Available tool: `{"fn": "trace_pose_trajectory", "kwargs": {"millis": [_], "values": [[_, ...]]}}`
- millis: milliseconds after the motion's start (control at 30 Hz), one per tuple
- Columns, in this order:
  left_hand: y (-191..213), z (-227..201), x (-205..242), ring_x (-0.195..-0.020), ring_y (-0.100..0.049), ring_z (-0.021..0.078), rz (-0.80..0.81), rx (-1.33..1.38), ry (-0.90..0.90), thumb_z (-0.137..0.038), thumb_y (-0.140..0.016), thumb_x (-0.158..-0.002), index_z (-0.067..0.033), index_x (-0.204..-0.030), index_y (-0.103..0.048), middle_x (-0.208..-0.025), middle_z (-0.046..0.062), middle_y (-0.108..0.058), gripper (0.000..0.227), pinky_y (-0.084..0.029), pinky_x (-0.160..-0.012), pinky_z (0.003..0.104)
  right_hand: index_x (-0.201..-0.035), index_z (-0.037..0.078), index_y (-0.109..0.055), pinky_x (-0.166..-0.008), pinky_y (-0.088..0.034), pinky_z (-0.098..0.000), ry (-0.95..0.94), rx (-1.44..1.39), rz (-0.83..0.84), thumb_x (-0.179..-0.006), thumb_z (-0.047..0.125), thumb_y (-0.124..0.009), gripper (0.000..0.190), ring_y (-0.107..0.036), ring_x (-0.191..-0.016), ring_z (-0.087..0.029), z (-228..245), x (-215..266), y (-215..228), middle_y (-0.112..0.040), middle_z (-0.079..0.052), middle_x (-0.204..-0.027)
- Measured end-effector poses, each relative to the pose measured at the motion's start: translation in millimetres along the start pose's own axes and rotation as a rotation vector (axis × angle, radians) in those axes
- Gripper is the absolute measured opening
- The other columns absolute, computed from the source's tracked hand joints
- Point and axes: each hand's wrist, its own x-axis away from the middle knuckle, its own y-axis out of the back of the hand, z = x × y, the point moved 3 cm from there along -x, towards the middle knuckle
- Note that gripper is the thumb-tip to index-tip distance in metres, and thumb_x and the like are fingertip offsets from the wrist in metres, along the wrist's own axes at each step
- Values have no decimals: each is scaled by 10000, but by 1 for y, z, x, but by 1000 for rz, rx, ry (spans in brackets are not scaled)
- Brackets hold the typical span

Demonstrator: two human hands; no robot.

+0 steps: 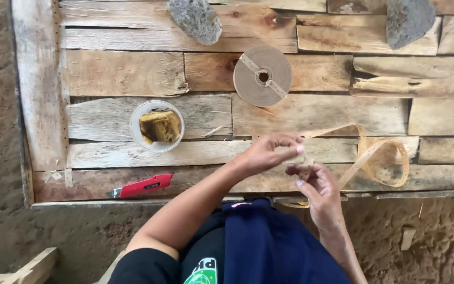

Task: Applying adhesive to veneer tape and attaching it to the edges of wooden planks in a workshop.

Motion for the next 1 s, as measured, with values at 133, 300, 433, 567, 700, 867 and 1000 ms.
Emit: {"fn": "trace_pose_trajectory", "kwargs": {"millis": [133, 300, 433, 567, 700, 867, 1000], "values": [[2, -30, 30, -1044, -697, 208, -73, 170, 50, -151, -862, -821, -89, -956, -789, -1158, 87, -701, 165, -654, -647, 267, -1079, -50, -649, -837, -544, -358, 43, 65, 77, -841, -126, -688, 253, -617, -938, -180, -5, -8, -7, -642, -139, -955], [16, -60, 52, -1115, -641, 159, -343, -189, -141, -215, -814, -866, -221, -940, -783, -1127, -35, -699, 81, -504, -995, 326, -1110, -90, -670, -910, -555, -429, 79, 51, 114, -944, -74, -648, 168, -652, -907, -217, 32, -8, -53, -689, -211, -922], [31, -92, 62, -1067, -665, 200, -412, -148, -278, -193, -753, -944, -129, -951, -745, -1075, 47, -689, 65, -517, -950, 346, -1061, -47, -719, -832, -591, -371, 112, 118, 139, -957, -11, -666, 122, -703, -791, -190, 37, -8, -70, -734, -178, -829], [63, -97, 64, -943, -635, 139, -521, 97, -206, -153, -678, -1004, -64, -1069, -672, -999, 68, -673, 110, -534, -872, 325, -1089, -21, -734, -816, -592, -359, 60, 127, 160, -989, 70, -654, 158, -759, -767, -226, 16, -9, -80, -774, -200, -899], [104, -105, 57, -877, -609, 116, -701, 10, -214, -143, -656, -1015, -3, -1060, -649, -916, 68, -640, 147, -539, -797, 300, -1058, -36, -739, -761, -616, -344, -24, 186, 175, -993, 110, -671, 174, -776, -718, -229, -5, -13, -95, -778, -197, -866], [142, -94, 71, -766, -613, 89, -859, -38, -130, -169, -651, -1008, -30, -1063, -649, -853, 43, -660, 150, -557, -721, 235, -1075, -69, -702, -694, -632, -324, -193, 54, 291, -1010, 138, -643, 225, -774, -685, -232, -59, -25, -109, -763, -193, -846], [189, -75, 118, -712, -690, 87, -1081, -109, -71, -175, -782, -903, -98, -1007, -696, -841, 43, -748, 156, -574, -682, 233, -1240, 5, -616, -609, -621, -247, -392, 50, 534, -1012, 195, -618, 297, -791, -685, -215, -106, -34, -117, -788, -159, -822]]}}
